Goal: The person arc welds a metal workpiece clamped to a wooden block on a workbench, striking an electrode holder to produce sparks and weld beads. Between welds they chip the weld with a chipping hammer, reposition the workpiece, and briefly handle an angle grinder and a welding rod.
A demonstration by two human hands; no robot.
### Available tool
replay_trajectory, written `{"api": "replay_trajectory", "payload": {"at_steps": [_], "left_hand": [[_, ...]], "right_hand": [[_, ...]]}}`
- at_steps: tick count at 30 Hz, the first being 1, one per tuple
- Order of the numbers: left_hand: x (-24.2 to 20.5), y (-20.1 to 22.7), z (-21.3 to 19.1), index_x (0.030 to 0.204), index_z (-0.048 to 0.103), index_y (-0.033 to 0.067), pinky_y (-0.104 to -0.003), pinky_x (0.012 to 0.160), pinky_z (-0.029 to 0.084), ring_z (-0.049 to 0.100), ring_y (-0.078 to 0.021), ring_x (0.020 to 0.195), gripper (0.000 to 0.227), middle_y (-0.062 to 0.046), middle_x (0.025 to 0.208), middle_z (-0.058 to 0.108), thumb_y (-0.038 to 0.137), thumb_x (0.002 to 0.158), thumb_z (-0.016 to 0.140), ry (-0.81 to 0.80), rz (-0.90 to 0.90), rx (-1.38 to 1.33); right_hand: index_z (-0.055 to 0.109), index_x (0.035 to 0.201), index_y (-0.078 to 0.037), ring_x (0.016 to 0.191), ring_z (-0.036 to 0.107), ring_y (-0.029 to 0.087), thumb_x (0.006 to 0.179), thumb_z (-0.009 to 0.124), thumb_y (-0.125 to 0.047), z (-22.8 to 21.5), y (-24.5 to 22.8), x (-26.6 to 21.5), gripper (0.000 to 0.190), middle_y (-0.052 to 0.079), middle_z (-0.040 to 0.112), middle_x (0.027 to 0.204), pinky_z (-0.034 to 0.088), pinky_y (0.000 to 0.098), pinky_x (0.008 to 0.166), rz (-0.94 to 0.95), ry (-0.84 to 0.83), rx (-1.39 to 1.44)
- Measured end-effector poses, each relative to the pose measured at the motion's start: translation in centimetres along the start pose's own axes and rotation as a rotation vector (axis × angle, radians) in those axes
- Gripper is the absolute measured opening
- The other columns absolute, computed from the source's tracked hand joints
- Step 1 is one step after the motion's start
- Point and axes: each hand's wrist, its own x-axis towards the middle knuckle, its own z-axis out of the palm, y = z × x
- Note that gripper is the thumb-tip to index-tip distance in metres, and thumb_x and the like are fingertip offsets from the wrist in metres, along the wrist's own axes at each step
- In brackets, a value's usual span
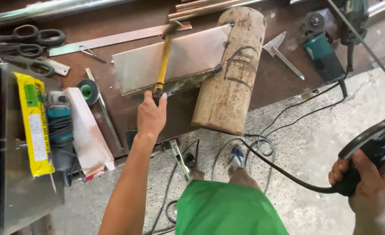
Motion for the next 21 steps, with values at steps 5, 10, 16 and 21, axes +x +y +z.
{"api": "replay_trajectory", "payload": {"at_steps": [5,10,16,21], "left_hand": [[-1.4,7.3,-1.7,0.081,0.056,0.0033,-0.041,0.064,0.049,0.056,-0.0277,0.059,0.056,-0.009,0.065,0.06,0.056,0.1,0.054,-0.077,-0.032,-0.344],[-0.4,12.8,0.3,0.09,0.069,0.0006,-0.038,0.063,0.053,0.066,-0.0251,0.064,0.066,-0.01,0.073,0.071,0.063,0.095,0.048,-0.185,-0.013,-0.282],[0.0,14.7,3.1,0.093,0.068,0.0006,-0.049,0.067,0.052,0.067,-0.0398,0.068,0.066,-0.019,0.077,0.072,0.063,0.099,0.046,-0.139,0.0,-0.029],[-0.3,15.2,4.2,0.099,0.069,0.0007,-0.05,0.061,0.056,0.071,-0.0392,0.067,0.064,-0.02,0.079,0.073,0.059,0.102,0.044,-0.071,0.035,0.049]], "right_hand": [[0.05,0.117,-0.004,0.061,0.054,0.017,0.119,0.049,-0.016,-2.5,1.7,2.8,0.012,0.007,0.052,0.079,0.047,0.0294,0.052,0.067,0.025,0.04],[0.049,0.12,0.004,0.06,0.056,0.023,0.115,0.051,-0.007,-5.2,3.8,5.9,0.013,0.013,0.054,0.08,0.049,0.0328,0.05,0.131,0.021,0.031],[0.05,0.121,0.006,0.058,0.053,0.024,0.113,0.051,-0.003,-8.5,5.0,8.2,0.013,0.015,0.053,0.079,0.046,0.0318,0.05,0.197,0.008,0.06],[0.051,0.118,0.004,0.061,0.054,0.022,0.115,0.05,-0.008,-10.2,5.7,9.5,0.012,0.013,0.053,0.08,0.048,0.0319,0.051,0.194,-0.001,0.104]]}}
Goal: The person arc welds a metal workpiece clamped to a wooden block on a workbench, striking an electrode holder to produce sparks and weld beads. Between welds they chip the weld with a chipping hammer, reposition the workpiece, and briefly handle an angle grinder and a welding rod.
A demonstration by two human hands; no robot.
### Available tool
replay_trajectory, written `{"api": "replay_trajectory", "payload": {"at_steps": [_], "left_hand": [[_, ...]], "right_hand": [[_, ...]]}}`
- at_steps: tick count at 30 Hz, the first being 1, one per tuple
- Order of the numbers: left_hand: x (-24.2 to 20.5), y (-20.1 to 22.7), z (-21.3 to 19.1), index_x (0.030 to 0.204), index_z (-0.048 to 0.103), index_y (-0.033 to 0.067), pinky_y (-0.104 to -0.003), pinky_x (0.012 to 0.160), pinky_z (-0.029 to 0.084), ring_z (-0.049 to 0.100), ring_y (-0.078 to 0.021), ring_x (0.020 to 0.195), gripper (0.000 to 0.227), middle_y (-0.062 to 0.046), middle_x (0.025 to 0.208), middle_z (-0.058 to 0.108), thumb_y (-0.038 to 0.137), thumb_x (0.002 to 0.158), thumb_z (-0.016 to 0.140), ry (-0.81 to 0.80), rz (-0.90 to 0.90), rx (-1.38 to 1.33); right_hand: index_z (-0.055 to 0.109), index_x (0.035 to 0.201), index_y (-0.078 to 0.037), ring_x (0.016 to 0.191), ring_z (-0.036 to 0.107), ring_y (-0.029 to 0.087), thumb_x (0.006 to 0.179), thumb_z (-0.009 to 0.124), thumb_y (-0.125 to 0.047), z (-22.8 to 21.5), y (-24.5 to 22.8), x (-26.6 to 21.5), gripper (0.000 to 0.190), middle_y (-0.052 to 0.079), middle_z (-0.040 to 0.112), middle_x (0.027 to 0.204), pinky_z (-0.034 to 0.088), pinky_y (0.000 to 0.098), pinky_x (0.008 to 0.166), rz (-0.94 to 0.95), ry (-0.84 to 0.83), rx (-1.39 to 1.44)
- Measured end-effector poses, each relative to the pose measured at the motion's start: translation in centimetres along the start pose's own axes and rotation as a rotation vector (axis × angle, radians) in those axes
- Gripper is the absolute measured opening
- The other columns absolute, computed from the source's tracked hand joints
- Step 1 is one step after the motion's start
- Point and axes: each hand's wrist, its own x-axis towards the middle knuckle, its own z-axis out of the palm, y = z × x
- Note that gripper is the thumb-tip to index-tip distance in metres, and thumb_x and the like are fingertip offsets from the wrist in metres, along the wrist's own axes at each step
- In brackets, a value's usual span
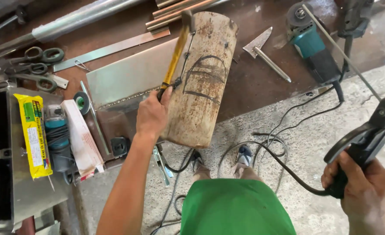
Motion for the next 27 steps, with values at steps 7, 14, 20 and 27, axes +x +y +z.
{"api": "replay_trajectory", "payload": {"at_steps": [7,14,20,27], "left_hand": [[-1.0,0.8,-2.3,0.091,0.06,0.0019,-0.054,0.052,0.051,0.066,-0.0466,0.059,0.051,-0.022,0.072,0.071,0.049,0.107,0.052,0.173,0.131,0.176],[0.3,-0.6,-0.3,0.097,0.064,0.0043,-0.061,0.067,0.053,0.067,-0.0548,0.073,0.064,-0.029,0.082,0.072,0.065,0.103,0.043,0.036,-0.026,0.27],[-1.0,-1.4,0.2,0.091,0.057,0.0031,-0.048,0.045,0.054,0.068,-0.0379,0.05,0.051,-0.017,0.064,0.069,0.052,0.107,0.051,0.079,0.108,0.158],[1.1,-2.2,-1.6,0.101,0.062,0.0042,-0.054,0.074,0.053,0.068,-0.0443,0.079,0.054,-0.022,0.089,0.073,0.057,0.101,0.049,-0.145,-0.003,0.054]], "right_hand": [[0.049,0.117,0.002,0.067,0.055,0.024,0.116,0.049,-0.009,-1.8,0.1,0.2,0.011,0.012,0.051,0.081,0.05,0.0363,0.057,0.02,-0.044,0.046],[0.052,0.113,0.002,0.068,0.056,0.024,0.114,0.051,-0.01,-0.8,-0.7,-0.8,0.013,0.013,0.055,0.082,0.05,0.0353,0.058,0.024,-0.05,0.108],[0.056,0.118,0.002,0.062,0.058,0.02,0.109,0.055,-0.012,0.9,-1.4,-1.3,0.017,0.01,0.056,0.077,0.052,0.03,0.056,-0.05,-0.071,0.122],[0.056,0.122,0.007,0.062,0.057,0.024,0.107,0.053,-0.011,3.2,-2.1,-2.0,0.023,0.012,0.055,0.074,0.05,0.0351,0.055,-0.035,-0.128,0.13]]}}
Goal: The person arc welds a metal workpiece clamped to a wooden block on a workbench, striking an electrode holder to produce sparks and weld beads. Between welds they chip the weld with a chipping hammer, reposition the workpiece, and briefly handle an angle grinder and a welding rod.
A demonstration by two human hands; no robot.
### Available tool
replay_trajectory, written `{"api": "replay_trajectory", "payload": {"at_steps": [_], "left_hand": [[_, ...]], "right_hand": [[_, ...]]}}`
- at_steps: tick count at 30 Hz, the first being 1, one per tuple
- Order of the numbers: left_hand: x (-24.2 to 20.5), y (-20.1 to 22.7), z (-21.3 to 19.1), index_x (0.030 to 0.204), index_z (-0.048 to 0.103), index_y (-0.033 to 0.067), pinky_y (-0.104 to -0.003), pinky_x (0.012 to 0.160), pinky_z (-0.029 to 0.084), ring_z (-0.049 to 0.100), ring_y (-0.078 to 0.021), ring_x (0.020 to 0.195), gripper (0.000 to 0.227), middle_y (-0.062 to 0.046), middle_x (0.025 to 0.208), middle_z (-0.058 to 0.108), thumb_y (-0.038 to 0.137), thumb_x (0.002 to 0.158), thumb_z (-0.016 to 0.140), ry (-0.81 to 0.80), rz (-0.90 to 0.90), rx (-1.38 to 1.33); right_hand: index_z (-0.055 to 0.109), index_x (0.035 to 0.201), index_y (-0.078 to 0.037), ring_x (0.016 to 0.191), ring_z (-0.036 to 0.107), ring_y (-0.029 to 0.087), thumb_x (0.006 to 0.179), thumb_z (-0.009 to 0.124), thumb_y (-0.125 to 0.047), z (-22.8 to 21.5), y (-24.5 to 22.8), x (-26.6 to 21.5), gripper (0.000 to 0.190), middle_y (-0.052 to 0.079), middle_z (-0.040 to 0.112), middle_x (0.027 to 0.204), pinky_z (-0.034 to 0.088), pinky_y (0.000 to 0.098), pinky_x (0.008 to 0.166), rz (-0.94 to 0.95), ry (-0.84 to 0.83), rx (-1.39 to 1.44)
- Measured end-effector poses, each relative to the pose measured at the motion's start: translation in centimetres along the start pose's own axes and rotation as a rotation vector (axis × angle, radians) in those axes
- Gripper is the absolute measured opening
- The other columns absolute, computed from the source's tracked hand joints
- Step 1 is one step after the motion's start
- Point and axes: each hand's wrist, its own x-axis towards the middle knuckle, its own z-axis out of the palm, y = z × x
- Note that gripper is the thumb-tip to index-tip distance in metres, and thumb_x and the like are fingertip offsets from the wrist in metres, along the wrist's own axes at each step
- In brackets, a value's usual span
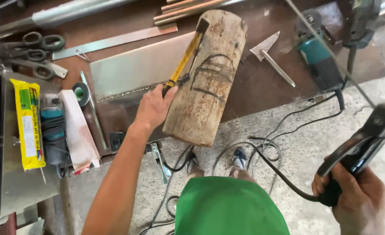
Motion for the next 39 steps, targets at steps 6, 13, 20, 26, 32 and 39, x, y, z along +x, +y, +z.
{"api": "replay_trajectory", "payload": {"at_steps": [6,13,20,26,32,39], "left_hand": [[1.4,1.5,0.1,0.085,0.059,-0.0011,-0.045,0.069,0.053,0.064,-0.0316,0.068,0.056,-0.017,0.077,0.067,0.053,0.095,0.047,-0.067,0.056,-0.213],[0.3,2.8,0.2,0.079,0.069,-0.0021,-0.048,0.05,0.056,0.069,-0.0399,0.054,0.081,-0.022,0.069,0.072,0.068,0.101,0.033,0.197,0.035,-0.049],[-0.5,1.6,0.8,0.088,0.071,-0.0005,-0.058,0.068,0.056,0.07,-0.0519,0.073,0.084,-0.028,0.083,0.072,0.074,0.1,0.034,0.096,-0.126,0.116],[0.7,0.4,2.4,0.089,0.073,0.0015,-0.056,0.07,0.055,0.069,-0.0506,0.076,0.079,-0.026,0.084,0.073,0.071,0.1,0.038,0.154,-0.121,0.078],[-2.7,0.9,1.3,0.078,0.063,0.004,-0.051,0.049,0.055,0.07,-0.0417,0.054,0.069,-0.02,0.066,0.071,0.064,0.103,0.039,0.16,-0.014,-0.015],[-5.0,-0.1,0.7,0.084,0.067,0.0042,-0.054,0.056,0.054,0.067,-0.048,0.06,0.066,-0.023,0.069,0.071,0.063,0.103,0.044,0.204,-0.114,0.053]], "right_hand": [[0.055,0.11,0.003,0.059,0.058,0.023,0.107,0.054,-0.01,0.2,0.6,-1.2,0.013,0.012,0.056,0.072,0.05,0.0352,0.052,0.046,-0.001,-0.042],[0.054,0.114,0.003,0.061,0.054,0.027,0.106,0.054,-0.006,0.7,1.1,-2.2,0.012,0.016,0.055,0.075,0.049,0.0401,0.056,0.095,0.077,-0.042],[0.056,0.106,0.007,0.061,0.056,0.027,0.108,0.054,-0.008,1.3,1.1,-3.2,0.015,0.018,0.057,0.077,0.05,0.0374,0.056,0.123,0.038,-0.033],[0.06,0.119,0.006,0.062,0.057,0.023,0.101,0.058,-0.012,4.0,0.3,-2.4,0.025,0.013,0.059,0.075,0.049,0.0345,0.055,0.037,-0.001,0.043],[0.053,0.123,0.014,0.059,0.054,0.031,0.103,0.048,-0.001,4.3,-0.7,-3.5,0.026,0.025,0.057,0.08,0.046,0.0433,0.056,0.095,0.038,-0.101],[0.055,0.121,0.007,0.06,0.056,0.024,0.101,0.055,-0.012,3.9,0.1,-3.4,0.027,0.018,0.06,0.082,0.049,0.0362,0.055,0.076,0.019,-0.035]]}}
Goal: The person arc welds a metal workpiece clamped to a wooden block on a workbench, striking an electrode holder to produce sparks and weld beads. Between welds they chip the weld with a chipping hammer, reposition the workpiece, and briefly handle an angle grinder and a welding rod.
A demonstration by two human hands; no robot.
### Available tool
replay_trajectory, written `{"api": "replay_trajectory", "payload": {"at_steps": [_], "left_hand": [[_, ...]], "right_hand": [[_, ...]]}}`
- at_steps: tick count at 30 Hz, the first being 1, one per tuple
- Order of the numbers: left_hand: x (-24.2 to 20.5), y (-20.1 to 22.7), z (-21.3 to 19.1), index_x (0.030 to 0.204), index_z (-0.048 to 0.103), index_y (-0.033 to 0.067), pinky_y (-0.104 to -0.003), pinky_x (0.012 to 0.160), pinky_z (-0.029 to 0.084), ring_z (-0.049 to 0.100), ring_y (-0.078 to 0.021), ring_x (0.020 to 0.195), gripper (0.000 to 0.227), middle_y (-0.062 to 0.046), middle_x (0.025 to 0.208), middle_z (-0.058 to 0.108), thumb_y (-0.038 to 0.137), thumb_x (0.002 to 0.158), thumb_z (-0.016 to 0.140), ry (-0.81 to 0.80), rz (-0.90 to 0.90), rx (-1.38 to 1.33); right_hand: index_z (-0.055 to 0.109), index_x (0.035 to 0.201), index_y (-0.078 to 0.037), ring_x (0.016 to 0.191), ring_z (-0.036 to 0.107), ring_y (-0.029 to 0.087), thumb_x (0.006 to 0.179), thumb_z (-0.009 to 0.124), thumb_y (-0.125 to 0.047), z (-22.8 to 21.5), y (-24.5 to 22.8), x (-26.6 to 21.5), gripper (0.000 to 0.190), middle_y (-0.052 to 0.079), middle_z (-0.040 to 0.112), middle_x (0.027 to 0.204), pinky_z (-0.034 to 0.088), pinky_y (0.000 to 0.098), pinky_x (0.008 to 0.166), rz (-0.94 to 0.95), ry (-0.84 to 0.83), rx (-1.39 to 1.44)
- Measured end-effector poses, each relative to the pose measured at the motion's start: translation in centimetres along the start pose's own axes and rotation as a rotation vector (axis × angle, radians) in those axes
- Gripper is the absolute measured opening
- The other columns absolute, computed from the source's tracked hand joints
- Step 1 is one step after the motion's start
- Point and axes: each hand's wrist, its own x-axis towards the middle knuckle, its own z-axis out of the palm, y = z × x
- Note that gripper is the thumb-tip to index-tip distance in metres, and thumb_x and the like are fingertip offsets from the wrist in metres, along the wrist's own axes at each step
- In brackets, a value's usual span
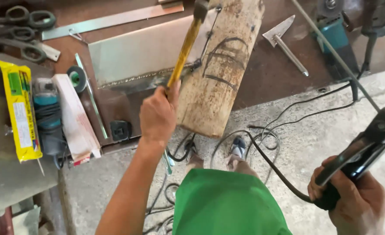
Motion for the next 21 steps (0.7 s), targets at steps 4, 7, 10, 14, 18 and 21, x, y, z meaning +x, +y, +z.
{"api": "replay_trajectory", "payload": {"at_steps": [4,7,10,14,18,21], "left_hand": [[0.9,-0.9,2.0,0.081,0.066,0.0056,-0.056,0.06,0.054,0.067,-0.05,0.064,0.071,-0.022,0.073,0.071,0.068,0.101,0.039,-0.041,-0.01,0.045],[-1.2,0.9,-1.1,0.08,0.064,0.0037,-0.041,0.036,0.052,0.065,-0.0321,0.039,0.06,-0.016,0.057,0.07,0.054,0.106,0.044,0.087,0.139,-0.054],[-1.8,0.1,0.7,0.088,0.066,0.0027,-0.05,0.045,0.056,0.07,-0.042,0.052,0.062,-0.022,0.065,0.071,0.058,0.105,0.045,-0.01,0.017,-0.019],[-1.0,-1.0,1.8,0.076,0.063,0.0047,-0.053,0.053,0.054,0.066,-0.0472,0.057,0.066,-0.023,0.067,0.07,0.063,0.103,0.048,0.032,0.013,0.051],[-3.3,-0.9,1.1,0.081,0.062,0.0045,-0.053,0.05,0.05,0.063,-0.0462,0.053,0.057,-0.02,0.064,0.068,0.056,0.104,0.053,0.143,0.063,-0.022],[-3.6,-1.7,2.3,0.085,0.067,0.0044,-0.054,0.055,0.054,0.067,-0.0467,0.06,0.061,-0.022,0.07,0.071,0.06,0.103,0.05,0.03,-0.056,0.026]], "right_hand": [[0.055,0.121,0.009,0.059,0.057,0.025,0.1,0.055,-0.01,-0.5,0.2,-0.2,0.029,0.021,0.062,0.087,0.05,0.0359,0.056,0.013,-0.048,0.071],[0.056,0.123,0.008,0.059,0.059,0.024,0.099,0.054,-0.009,0.2,-1.0,-0.2,0.029,0.019,0.063,0.085,0.052,0.0367,0.055,-0.041,-0.059,-0.053],[0.056,0.119,0.006,0.06,0.056,0.022,0.099,0.054,-0.011,1.4,-1.9,-0.1,0.026,0.015,0.059,0.076,0.049,0.0341,0.056,-0.029,-0.05,-0.038],[0.053,0.126,0.009,0.06,0.056,0.028,0.099,0.053,-0.006,-1.2,-0.3,0.2,0.031,0.024,0.06,0.089,0.05,0.0404,0.055,0.013,-0.026,0.046],[0.057,0.121,0.007,0.058,0.058,0.022,0.098,0.054,-0.01,-1.1,-1.1,0.2,0.029,0.018,0.064,0.084,0.051,0.0341,0.055,-0.035,-0.089,0.003],[0.056,0.123,0.007,0.06,0.058,0.024,0.099,0.056,-0.011,-3.0,-1.0,-0.2,0.03,0.019,0.064,0.086,0.051,0.0363,0.056,0.009,-0.098,0.049]]}}
